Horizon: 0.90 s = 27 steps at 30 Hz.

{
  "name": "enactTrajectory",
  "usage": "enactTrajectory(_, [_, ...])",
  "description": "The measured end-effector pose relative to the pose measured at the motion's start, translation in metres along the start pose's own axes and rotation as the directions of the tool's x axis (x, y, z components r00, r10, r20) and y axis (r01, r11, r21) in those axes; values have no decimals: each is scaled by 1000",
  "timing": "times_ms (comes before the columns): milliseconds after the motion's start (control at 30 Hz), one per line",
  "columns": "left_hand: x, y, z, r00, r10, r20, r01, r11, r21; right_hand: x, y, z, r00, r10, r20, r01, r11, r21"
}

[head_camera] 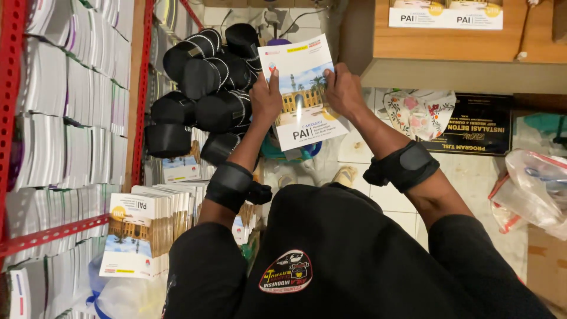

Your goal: The person is organizing and dusting educational booklets in a storage area.

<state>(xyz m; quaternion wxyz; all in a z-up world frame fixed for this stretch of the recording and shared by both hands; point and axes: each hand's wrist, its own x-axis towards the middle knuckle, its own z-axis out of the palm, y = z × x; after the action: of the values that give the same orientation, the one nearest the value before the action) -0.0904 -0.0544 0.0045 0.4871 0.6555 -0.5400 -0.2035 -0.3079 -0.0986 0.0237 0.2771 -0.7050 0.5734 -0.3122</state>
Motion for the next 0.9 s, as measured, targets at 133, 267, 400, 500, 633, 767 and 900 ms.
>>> enactTrajectory(133, [-2,10,24,996,-79,35,79,997,4,2,15,-21,1000,4,-8,-4,1000,-24])
enactTrajectory(267, [-6,21,46,997,-64,43,63,998,31,-1,25,-45,1000,23,15,-23,1000,13])
enactTrajectory(400, [-7,37,67,998,62,-26,-64,995,-70,5,47,-60,1000,-18,3,18,1000,-4])
enactTrajectory(500, [-10,50,80,997,-68,29,69,997,-38,6,55,-74,1000,-14,1,14,1000,-10])
enactTrajectory(633, [-15,43,99,997,-75,24,75,997,8,3,63,-87,1000,-3,13,3,1000,-14])
enactTrajectory(767, [-20,51,107,997,-72,29,73,997,-9,-1,66,-98,1000,-18,12,18,999,29])
enactTrajectory(900, [-19,51,112,996,-87,32,86,996,23,-2,77,-93,1000,9,0,-9,1000,-9])
